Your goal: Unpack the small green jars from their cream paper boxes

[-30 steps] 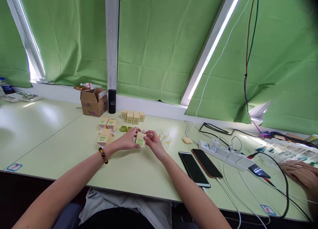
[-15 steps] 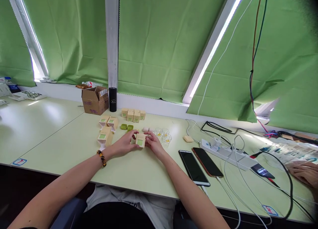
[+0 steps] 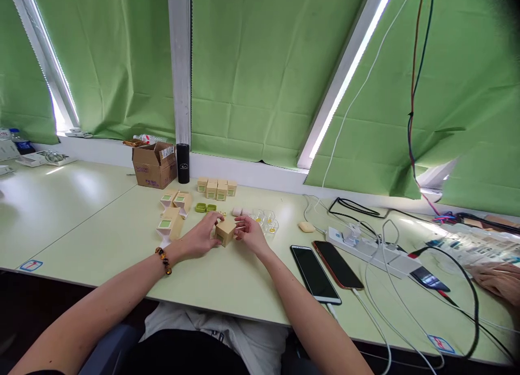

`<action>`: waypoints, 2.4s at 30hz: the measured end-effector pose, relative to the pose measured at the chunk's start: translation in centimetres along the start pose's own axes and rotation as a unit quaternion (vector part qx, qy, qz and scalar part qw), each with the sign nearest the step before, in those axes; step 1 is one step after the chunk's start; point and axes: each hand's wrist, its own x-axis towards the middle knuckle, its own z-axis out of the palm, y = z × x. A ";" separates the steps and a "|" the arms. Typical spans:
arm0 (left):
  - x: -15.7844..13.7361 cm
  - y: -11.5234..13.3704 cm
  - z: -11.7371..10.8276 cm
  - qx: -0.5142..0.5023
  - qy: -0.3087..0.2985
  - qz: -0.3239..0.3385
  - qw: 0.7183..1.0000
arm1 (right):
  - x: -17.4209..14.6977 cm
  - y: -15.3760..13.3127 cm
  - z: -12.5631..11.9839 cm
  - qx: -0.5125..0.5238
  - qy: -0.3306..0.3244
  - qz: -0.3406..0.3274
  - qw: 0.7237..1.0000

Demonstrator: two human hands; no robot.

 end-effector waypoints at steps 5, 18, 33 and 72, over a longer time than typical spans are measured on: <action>0.0 0.5 1.0 0.095 0.049 -0.024 0.994 | -0.2 0.4 -0.1 -0.061 0.017 -0.002 0.998; 0.2 0.0 0.2 0.065 0.020 0.014 0.998 | -1.1 -1.5 -0.3 -0.074 0.095 -0.050 0.991; 0.4 -2.0 0.4 -0.023 0.033 -0.065 0.997 | -1.3 -1.1 0.0 -0.155 0.039 -0.038 0.986; 1.2 -0.2 2.1 -0.265 0.108 -0.072 0.955 | -3.9 -2.4 2.8 -0.133 -0.008 -0.216 0.967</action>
